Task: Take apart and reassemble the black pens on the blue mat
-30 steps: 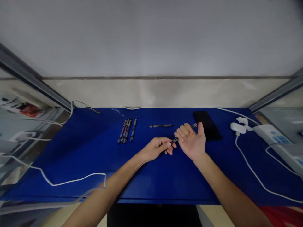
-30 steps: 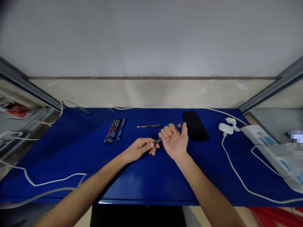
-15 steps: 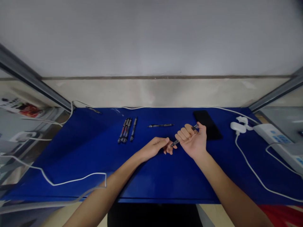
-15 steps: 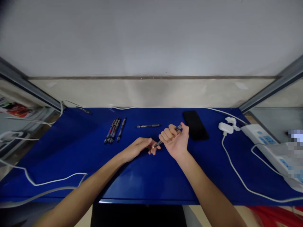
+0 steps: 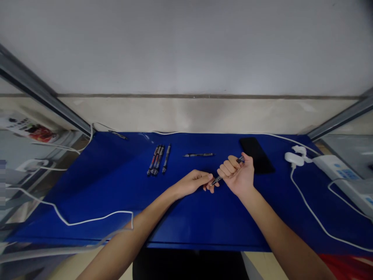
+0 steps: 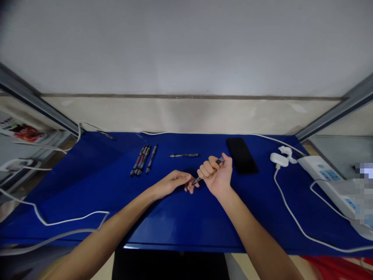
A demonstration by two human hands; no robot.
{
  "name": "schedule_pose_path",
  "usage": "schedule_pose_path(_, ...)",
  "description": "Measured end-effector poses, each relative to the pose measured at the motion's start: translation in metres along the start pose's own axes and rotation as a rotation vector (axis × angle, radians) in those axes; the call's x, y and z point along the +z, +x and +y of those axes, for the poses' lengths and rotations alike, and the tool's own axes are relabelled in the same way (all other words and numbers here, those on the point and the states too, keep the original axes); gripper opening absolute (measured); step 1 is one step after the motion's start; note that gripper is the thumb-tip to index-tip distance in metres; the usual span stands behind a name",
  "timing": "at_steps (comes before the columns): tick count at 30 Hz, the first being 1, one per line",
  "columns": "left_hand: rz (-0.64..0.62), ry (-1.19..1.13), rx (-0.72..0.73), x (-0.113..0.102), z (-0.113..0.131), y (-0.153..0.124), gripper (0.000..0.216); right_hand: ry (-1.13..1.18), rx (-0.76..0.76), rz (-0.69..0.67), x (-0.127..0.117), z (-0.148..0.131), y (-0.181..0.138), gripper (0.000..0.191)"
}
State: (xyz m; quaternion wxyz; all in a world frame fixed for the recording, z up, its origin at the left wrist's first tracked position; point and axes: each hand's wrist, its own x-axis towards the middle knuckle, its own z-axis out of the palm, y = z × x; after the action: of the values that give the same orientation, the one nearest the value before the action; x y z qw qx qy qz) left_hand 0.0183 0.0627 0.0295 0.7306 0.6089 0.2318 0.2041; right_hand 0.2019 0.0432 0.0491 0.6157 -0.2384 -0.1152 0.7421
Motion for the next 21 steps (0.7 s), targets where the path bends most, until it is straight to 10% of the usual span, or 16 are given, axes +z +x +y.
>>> schedule_pose_path(21,0.028,0.05,-0.009,-0.002,-0.013,0.001,0.047,-0.023,-0.028,0.004,0.003,0.008,0.001,0.057)
